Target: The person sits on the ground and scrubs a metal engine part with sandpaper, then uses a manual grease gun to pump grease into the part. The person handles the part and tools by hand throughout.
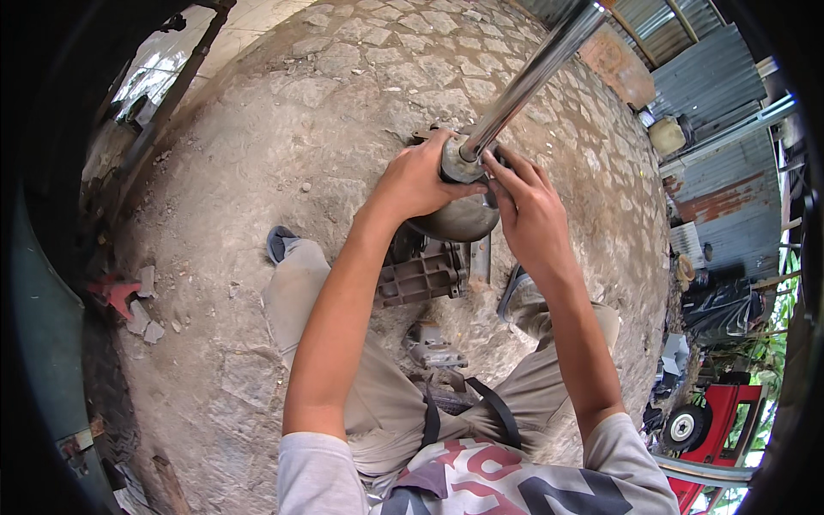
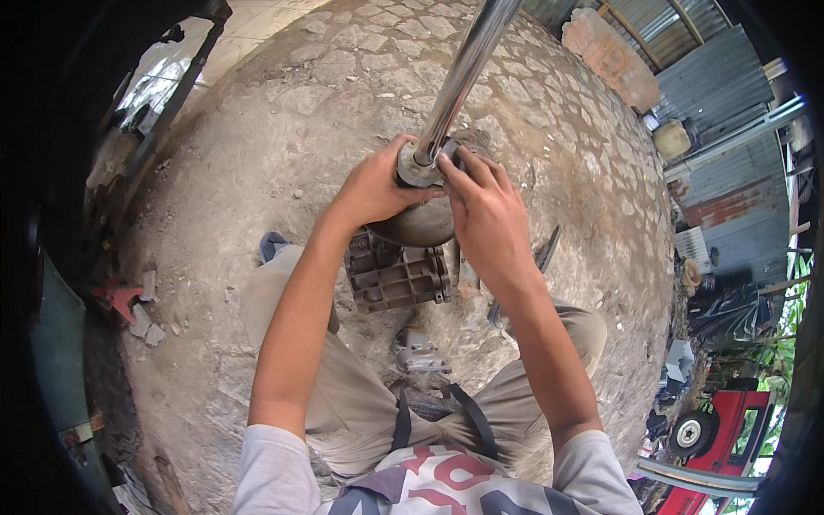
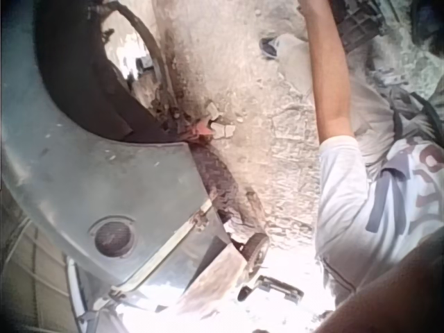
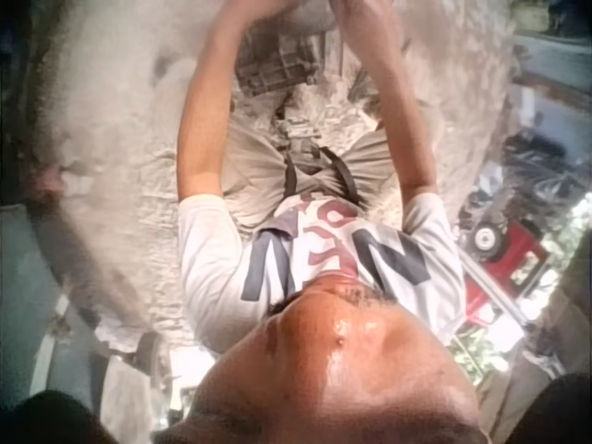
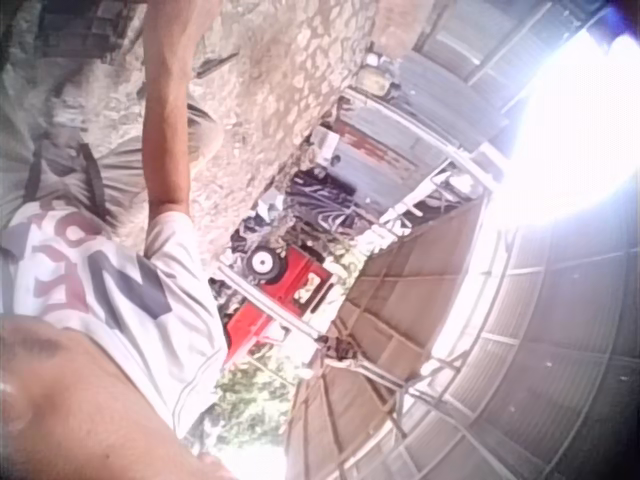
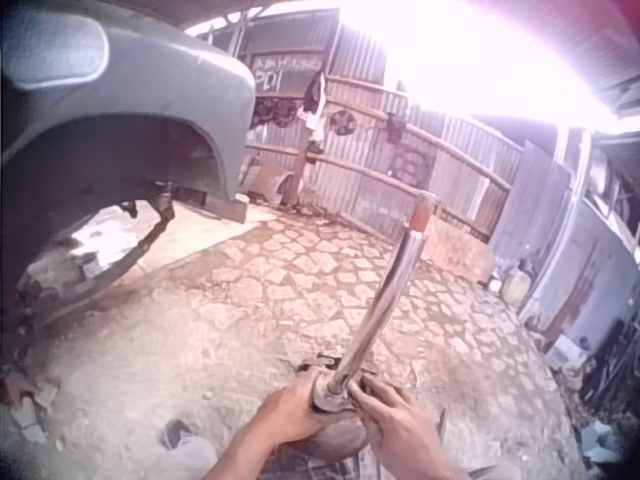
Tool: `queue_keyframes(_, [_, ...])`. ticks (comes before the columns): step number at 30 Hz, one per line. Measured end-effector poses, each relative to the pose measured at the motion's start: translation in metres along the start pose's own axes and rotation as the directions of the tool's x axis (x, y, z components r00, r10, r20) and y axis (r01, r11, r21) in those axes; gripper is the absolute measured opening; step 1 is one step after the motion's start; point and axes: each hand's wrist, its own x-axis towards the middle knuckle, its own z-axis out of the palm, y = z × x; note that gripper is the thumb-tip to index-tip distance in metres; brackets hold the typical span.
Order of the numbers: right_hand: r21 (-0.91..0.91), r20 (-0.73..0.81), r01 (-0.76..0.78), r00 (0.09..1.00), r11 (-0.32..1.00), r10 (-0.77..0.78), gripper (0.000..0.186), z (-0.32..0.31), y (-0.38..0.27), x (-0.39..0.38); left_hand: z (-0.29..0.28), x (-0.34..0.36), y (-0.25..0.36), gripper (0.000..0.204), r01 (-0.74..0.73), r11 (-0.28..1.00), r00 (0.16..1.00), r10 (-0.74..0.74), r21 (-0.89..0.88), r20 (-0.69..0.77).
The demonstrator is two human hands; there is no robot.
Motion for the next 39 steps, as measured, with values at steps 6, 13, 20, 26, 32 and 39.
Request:
queue_keyframes(6, [0.067, 0.001, -0.044, 0.999, 0.997, 0.044, 0.039, 0.002, 0.004, -0.001, 0.001, 0.001, 0.006, 0.067, 0.054, 0.998, 0.998, -0.054, -0.016, -0.013])
queue_keyframes(13, [0.046, 0.005, 0.095, 0.995, 0.994, -0.096, 0.039, 0.001, -0.007, -0.003, 0.003, -0.001, -0.001, 0.064, 0.039, 0.999, 0.999, -0.038, 0.023, -0.028])
queue_keyframes(20, [0.059, -0.071, 0.066, 0.996, 0.996, -0.062, 0.04, 0.01, -0.005, -0.011, 0.001, -0.007, 0.005, 0.083, 0.001, 0.998, 1.0, 0.001, -0.058, 0.027])
queue_keyframes(26, [0.105, -0.072, -0.039, 0.996, 0.994, 0.047, 0.037, 0.009, 0.0, -0.016, -0.003, -0.008, 0.005, 0.09, 0.042, 0.993, 0.991, -0.028, -0.111, 0.127])
queue_keyframes(32, [0.038, -0.031, -0.036, 0.999, 0.999, 0.038, 0.037, 0.001, -0.004, -0.011, -0.01, -0.009, 0.015, 0.089, 0.109, 0.988, 0.98, -0.088, -0.108, 0.18])
queue_keyframes(39, [0.038, -0.012, -0.011, 1.0, 0.999, 0.012, 0.037, -0.004, -0.006, -0.015, -0.012, -0.015, 0.017, 0.086, 0.141, 0.982, 0.97, -0.112, -0.123, 0.215])
